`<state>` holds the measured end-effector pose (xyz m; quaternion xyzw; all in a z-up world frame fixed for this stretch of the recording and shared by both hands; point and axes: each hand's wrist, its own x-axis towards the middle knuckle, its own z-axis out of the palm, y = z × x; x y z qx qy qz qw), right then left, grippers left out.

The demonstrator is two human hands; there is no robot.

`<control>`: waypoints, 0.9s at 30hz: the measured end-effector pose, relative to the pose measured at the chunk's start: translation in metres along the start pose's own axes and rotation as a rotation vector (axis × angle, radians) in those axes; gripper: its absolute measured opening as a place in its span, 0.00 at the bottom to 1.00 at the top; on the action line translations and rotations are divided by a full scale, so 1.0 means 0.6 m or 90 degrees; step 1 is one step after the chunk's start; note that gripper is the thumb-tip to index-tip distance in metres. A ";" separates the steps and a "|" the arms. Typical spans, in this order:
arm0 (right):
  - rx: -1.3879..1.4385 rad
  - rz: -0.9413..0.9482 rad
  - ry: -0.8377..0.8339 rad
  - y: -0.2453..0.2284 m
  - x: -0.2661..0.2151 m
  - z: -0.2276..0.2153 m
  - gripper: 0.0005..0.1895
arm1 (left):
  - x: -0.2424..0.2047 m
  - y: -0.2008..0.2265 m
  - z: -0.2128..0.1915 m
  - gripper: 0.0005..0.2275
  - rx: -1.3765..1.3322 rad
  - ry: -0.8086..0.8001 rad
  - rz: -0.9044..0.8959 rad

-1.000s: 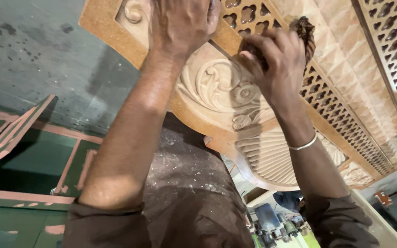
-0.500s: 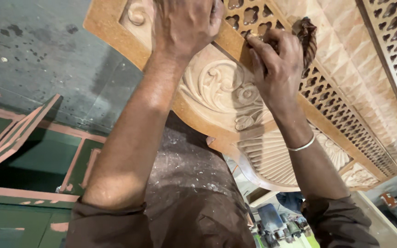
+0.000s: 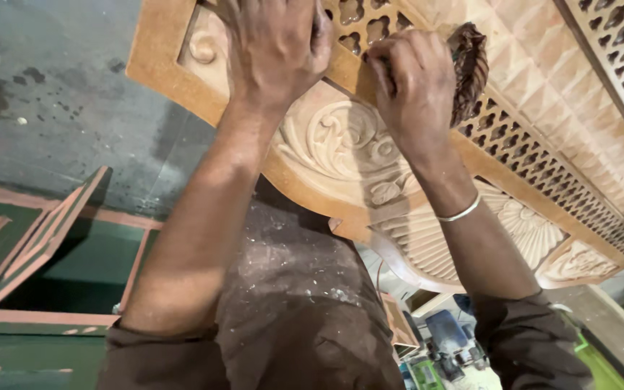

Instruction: The person applies a dark finish to a carved wooden panel using a cloth, rubbing the liquid into the lattice and relief carvings. The person repeatedly dips the cloth into a can and continues rubbing different sections of the panel.

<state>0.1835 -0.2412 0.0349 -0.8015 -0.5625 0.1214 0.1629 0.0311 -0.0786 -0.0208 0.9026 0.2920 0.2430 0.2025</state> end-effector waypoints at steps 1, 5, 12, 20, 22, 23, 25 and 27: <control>-0.022 -0.013 -0.001 0.000 0.000 -0.002 0.05 | 0.003 -0.001 -0.002 0.13 0.005 -0.002 0.007; -0.079 -0.033 -0.012 -0.005 0.001 -0.015 0.04 | 0.019 -0.003 -0.014 0.14 0.012 -0.025 0.011; -0.187 -0.018 -0.106 -0.018 -0.003 -0.029 0.06 | 0.038 -0.002 -0.030 0.22 -0.010 -0.054 0.010; -0.116 0.077 -0.132 -0.031 -0.002 -0.085 0.16 | 0.039 -0.005 -0.025 0.24 -0.030 -0.100 -0.005; -0.010 0.175 -0.102 -0.035 0.002 -0.103 0.15 | 0.037 -0.010 -0.024 0.24 -0.038 -0.110 -0.011; 0.083 0.253 -0.079 -0.036 0.005 -0.109 0.14 | 0.035 -0.011 -0.024 0.24 -0.038 -0.110 -0.009; 0.171 0.305 -0.042 -0.038 0.008 -0.110 0.14 | 0.031 -0.006 -0.024 0.24 -0.047 -0.118 -0.007; 0.167 0.236 -0.011 -0.038 0.026 -0.092 0.14 | 0.036 -0.007 -0.030 0.25 -0.052 -0.119 -0.010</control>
